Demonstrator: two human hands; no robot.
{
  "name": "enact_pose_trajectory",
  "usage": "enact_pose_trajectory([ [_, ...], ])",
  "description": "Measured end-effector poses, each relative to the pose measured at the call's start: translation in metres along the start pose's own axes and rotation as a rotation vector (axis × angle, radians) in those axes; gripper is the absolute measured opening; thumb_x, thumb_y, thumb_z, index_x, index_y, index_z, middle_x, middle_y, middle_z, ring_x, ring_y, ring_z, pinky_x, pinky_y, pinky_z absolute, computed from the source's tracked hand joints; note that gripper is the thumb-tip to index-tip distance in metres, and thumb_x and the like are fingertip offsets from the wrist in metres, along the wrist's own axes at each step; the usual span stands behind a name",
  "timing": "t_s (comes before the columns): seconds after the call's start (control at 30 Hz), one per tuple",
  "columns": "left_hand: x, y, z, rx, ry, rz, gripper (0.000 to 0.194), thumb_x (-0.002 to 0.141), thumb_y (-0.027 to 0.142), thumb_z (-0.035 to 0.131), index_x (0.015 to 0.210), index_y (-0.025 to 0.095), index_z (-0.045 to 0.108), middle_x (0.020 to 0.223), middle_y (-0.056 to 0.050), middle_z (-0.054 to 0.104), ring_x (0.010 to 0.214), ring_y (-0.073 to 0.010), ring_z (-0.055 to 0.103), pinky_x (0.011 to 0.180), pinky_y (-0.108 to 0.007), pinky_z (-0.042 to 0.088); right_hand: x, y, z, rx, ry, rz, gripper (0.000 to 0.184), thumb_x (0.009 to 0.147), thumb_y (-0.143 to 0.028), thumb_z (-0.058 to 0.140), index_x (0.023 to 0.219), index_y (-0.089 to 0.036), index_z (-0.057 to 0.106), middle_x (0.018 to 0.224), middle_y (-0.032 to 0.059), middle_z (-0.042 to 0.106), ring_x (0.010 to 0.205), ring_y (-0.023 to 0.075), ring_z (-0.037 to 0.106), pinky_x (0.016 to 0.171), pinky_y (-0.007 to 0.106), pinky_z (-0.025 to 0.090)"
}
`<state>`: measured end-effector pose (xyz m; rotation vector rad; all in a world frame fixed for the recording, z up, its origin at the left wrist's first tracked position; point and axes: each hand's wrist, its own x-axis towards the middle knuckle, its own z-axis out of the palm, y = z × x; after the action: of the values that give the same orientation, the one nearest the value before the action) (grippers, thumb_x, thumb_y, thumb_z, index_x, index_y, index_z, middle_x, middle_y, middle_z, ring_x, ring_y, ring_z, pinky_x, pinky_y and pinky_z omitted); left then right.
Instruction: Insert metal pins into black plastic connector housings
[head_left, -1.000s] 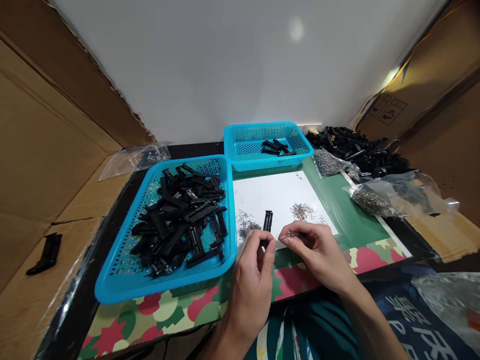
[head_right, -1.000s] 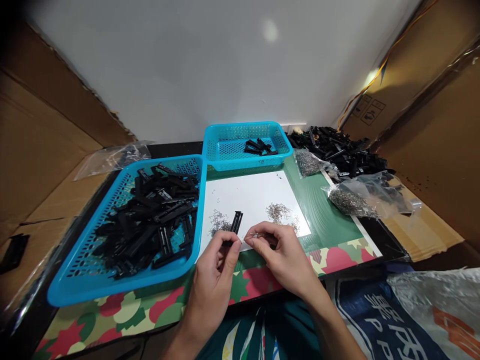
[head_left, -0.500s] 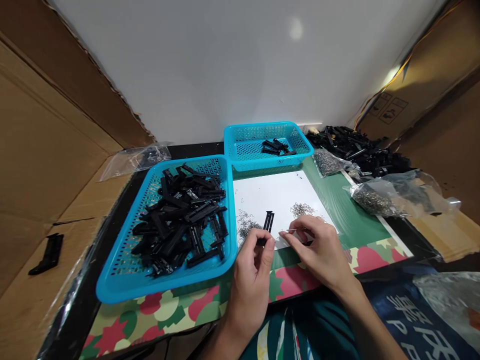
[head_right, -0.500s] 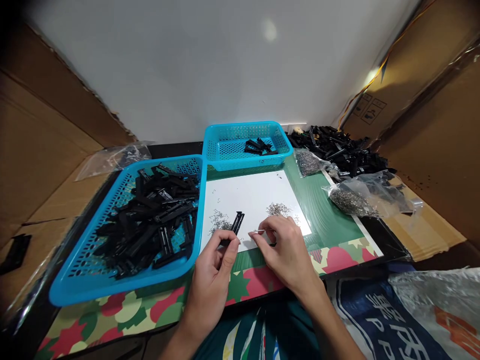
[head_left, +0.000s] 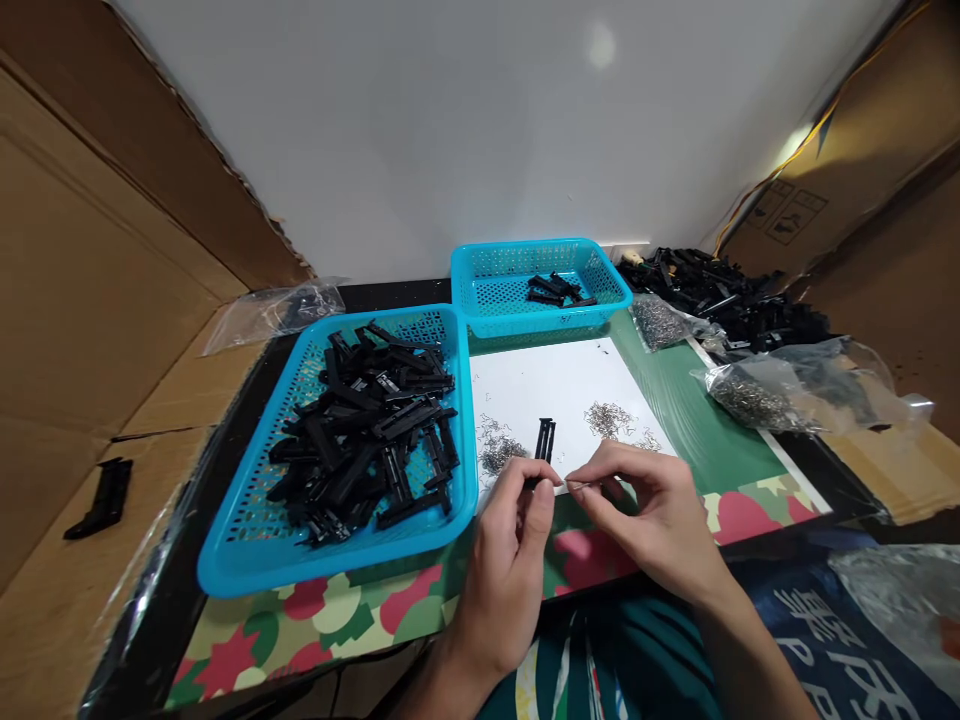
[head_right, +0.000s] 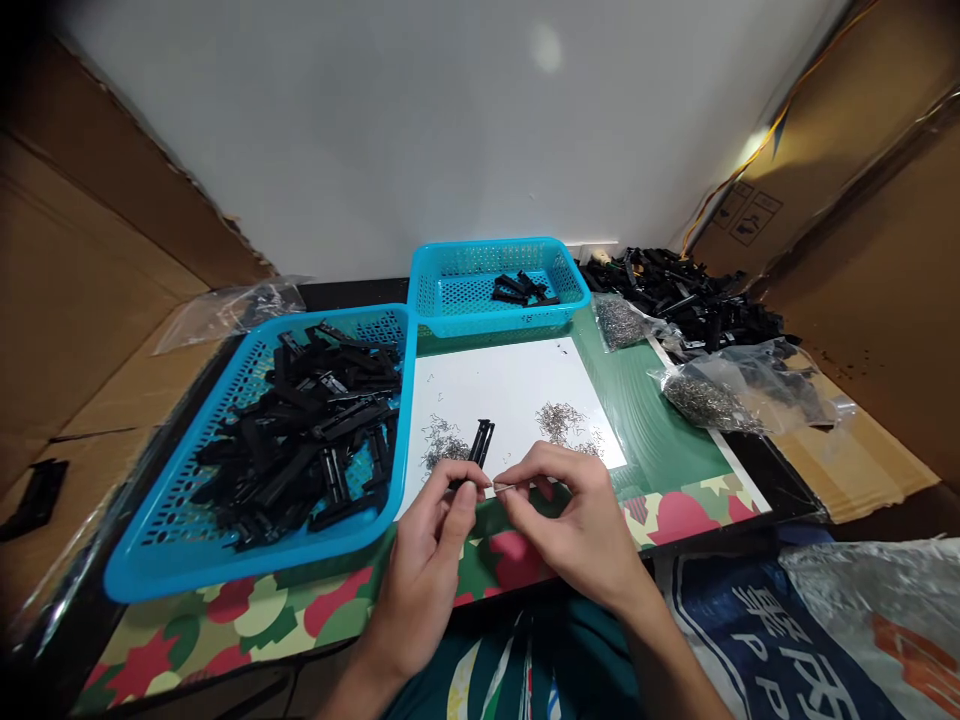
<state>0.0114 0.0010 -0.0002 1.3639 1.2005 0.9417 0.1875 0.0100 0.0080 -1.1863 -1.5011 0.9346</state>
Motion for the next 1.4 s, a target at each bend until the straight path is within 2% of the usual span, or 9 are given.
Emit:
enact_pose_trajectory([
  [0.1, -0.006, -0.003, -0.001, -0.024, 0.012, 0.028, 0.029, 0.115, 0.045, 0.039, 0.111, 0.027, 0.06, 0.093, 0.001, 0.056, 0.08, -0.0145, 0.052, 0.073, -0.026, 0.044, -0.002, -0.003, -0.004, -0.068, 0.045, -0.14, 0.016, 0.089, -0.008, 0.072, 0.091, -0.022, 0.079, 0.075, -0.0009, 0.072, 0.067, 0.0151, 0.061, 0.063, 0.03, 0.045],
  [0.2, -0.012, -0.007, 0.003, -0.094, 0.067, 0.07, 0.018, 0.114, 0.042, 0.045, 0.126, 0.031, 0.054, 0.11, 0.0, 0.059, 0.095, -0.0148, 0.061, 0.084, -0.026, 0.05, -0.002, -0.009, -0.008, -0.198, 0.012, -0.322, 0.016, 0.09, -0.005, 0.072, 0.096, -0.019, 0.079, 0.077, 0.001, 0.073, 0.069, 0.0156, 0.063, 0.068, 0.033, 0.046],
  [0.27, -0.014, -0.008, 0.005, -0.154, 0.096, 0.096, 0.026, 0.113, 0.041, 0.048, 0.138, 0.035, 0.047, 0.124, -0.002, 0.06, 0.107, -0.0152, 0.064, 0.092, -0.026, 0.052, 0.0, -0.013, -0.009, -0.26, -0.034, -0.43, 0.015, 0.092, -0.006, 0.072, 0.1, -0.016, 0.078, 0.079, 0.003, 0.073, 0.071, 0.0163, 0.064, 0.069, 0.034, 0.046],
  [0.37, -0.014, -0.009, 0.006, -0.158, 0.09, 0.113, 0.037, 0.113, 0.039, 0.048, 0.15, 0.038, 0.042, 0.132, -0.003, 0.061, 0.115, -0.0164, 0.066, 0.097, -0.027, 0.054, 0.001, -0.014, -0.009, -0.312, -0.078, -0.52, 0.016, 0.095, -0.005, 0.068, 0.105, -0.014, 0.077, 0.082, 0.0048, 0.074, 0.072, 0.0172, 0.063, 0.068, 0.035, 0.044],
  [0.5, -0.011, -0.01, 0.002, -0.049, 0.048, 0.106, 0.038, 0.113, 0.041, 0.048, 0.151, 0.037, 0.048, 0.135, -0.004, 0.064, 0.121, -0.019, 0.065, 0.1, -0.029, 0.054, 0.0, -0.01, -0.007, -0.329, -0.109, -0.522, 0.016, 0.096, -0.005, 0.067, 0.105, -0.014, 0.076, 0.083, 0.0053, 0.073, 0.074, 0.0181, 0.063, 0.069, 0.036, 0.044],
  [0.67, -0.01, -0.011, 0.001, -0.001, 0.009, 0.08, 0.04, 0.114, 0.042, 0.046, 0.153, 0.036, 0.049, 0.143, -0.006, 0.065, 0.131, -0.0221, 0.063, 0.105, -0.032, 0.055, 0.001, -0.012, -0.01, -0.351, -0.167, -0.427, 0.017, 0.098, -0.004, 0.065, 0.102, -0.015, 0.077, 0.082, 0.004, 0.07, 0.075, 0.0173, 0.063, 0.07, 0.033, 0.045],
  [0.97, -0.012, -0.016, 0.002, 0.063, 0.029, 0.119, 0.041, 0.114, 0.037, 0.045, 0.155, 0.036, 0.045, 0.148, -0.007, 0.064, 0.136, -0.0223, 0.064, 0.108, -0.034, 0.057, 0.001, -0.018, -0.012, -0.497, -0.191, -0.468, 0.017, 0.102, -0.009, 0.061, 0.096, -0.017, 0.076, 0.077, 0.0032, 0.066, 0.072, 0.0177, 0.056, 0.069, 0.033, 0.042],
  [1.4, -0.013, -0.023, 0.004, 0.283, 0.121, 0.277, 0.045, 0.112, 0.027, 0.049, 0.156, 0.032, 0.043, 0.144, -0.009, 0.069, 0.13, -0.0237, 0.07, 0.105, -0.037, 0.061, -0.002, -0.024, -0.012, -0.592, -0.204, -0.462, 0.02, 0.105, -0.01, 0.058, 0.091, -0.016, 0.071, 0.077, 0.0029, 0.061, 0.073, 0.0175, 0.05, 0.069, 0.033, 0.038],
])
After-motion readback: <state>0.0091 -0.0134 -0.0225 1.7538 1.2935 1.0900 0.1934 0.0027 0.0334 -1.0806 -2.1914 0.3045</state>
